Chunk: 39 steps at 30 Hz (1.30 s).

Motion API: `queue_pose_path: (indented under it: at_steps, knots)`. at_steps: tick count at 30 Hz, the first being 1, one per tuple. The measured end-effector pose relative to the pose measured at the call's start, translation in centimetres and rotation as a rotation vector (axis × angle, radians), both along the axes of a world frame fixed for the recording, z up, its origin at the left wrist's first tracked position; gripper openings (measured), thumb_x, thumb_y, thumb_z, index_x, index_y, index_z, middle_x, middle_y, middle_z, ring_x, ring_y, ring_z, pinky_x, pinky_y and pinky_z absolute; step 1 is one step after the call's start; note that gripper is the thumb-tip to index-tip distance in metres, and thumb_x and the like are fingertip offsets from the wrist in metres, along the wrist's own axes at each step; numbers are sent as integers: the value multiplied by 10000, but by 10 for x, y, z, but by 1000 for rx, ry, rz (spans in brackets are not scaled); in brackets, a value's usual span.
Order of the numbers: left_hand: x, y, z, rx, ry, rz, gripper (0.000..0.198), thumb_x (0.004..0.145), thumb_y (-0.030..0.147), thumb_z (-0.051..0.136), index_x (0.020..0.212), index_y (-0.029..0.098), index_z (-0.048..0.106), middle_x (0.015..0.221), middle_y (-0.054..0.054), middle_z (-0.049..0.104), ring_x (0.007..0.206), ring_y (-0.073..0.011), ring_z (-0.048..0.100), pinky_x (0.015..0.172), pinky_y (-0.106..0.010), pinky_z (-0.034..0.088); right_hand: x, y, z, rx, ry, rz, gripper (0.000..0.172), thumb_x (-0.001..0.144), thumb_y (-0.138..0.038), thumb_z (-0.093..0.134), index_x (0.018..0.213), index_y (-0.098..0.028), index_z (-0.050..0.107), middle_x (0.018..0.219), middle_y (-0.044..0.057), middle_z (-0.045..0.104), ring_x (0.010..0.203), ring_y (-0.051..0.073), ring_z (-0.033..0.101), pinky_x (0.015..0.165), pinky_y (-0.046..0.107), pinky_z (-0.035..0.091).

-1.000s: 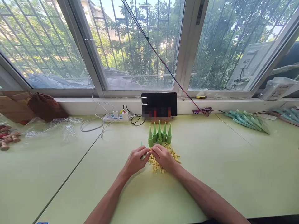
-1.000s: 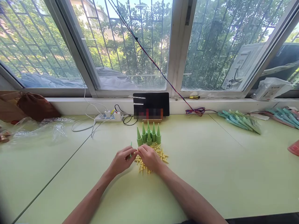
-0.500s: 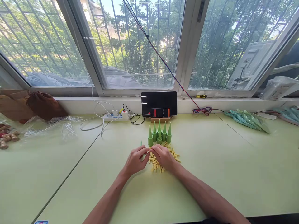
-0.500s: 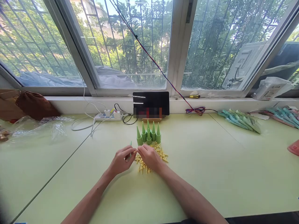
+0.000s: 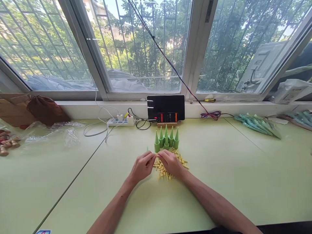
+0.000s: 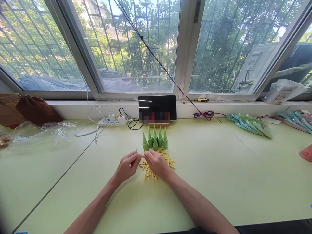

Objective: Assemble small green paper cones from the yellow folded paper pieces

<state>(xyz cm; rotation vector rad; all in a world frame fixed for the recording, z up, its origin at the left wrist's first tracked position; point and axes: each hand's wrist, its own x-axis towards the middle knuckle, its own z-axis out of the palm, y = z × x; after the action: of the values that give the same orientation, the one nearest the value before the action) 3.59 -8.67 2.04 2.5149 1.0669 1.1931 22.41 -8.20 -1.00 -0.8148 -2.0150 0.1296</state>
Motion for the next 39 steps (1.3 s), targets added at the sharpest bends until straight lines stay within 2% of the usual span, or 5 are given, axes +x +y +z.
queue_pose_path:
  at_steps: [7,18,27,34,39]
  knots:
    - [0,2,-2,13,-21,40,264,1018,209,450,814,195,617,684,14,516,567,-120,454,557,-229,382,-1,-1,2,7,52,78,187,1092,-242,406,1097,-197,587,997,84,657,928,190,646,819,303,553]
    - [0,4,-4,55,-32,43,257,1021,213,471,806,190,609,669,30,484,548,-106,422,539,-215,364,-2,-1,4,28,50,99,196,1092,-226,385,1098,-193,578,959,83,634,860,189,624,766,301,551]
    - [-1,4,-4,49,-39,64,241,1016,224,491,829,191,640,699,16,530,567,-106,455,559,-218,384,-2,0,3,38,37,69,180,1086,-221,407,1077,-200,585,936,72,633,828,184,624,738,287,538]
    - [-5,13,-3,-3,-140,318,188,976,272,544,846,187,651,736,16,562,512,-94,440,547,-234,392,-1,0,5,62,17,18,174,1077,-216,426,1045,-190,595,916,71,638,777,178,620,683,270,517]
    - [-11,19,-6,-71,-117,387,179,936,295,562,807,195,636,677,25,544,536,-119,474,571,-248,406,-1,0,5,61,2,7,163,1070,-207,433,1045,-195,593,918,68,637,772,175,618,673,264,508]
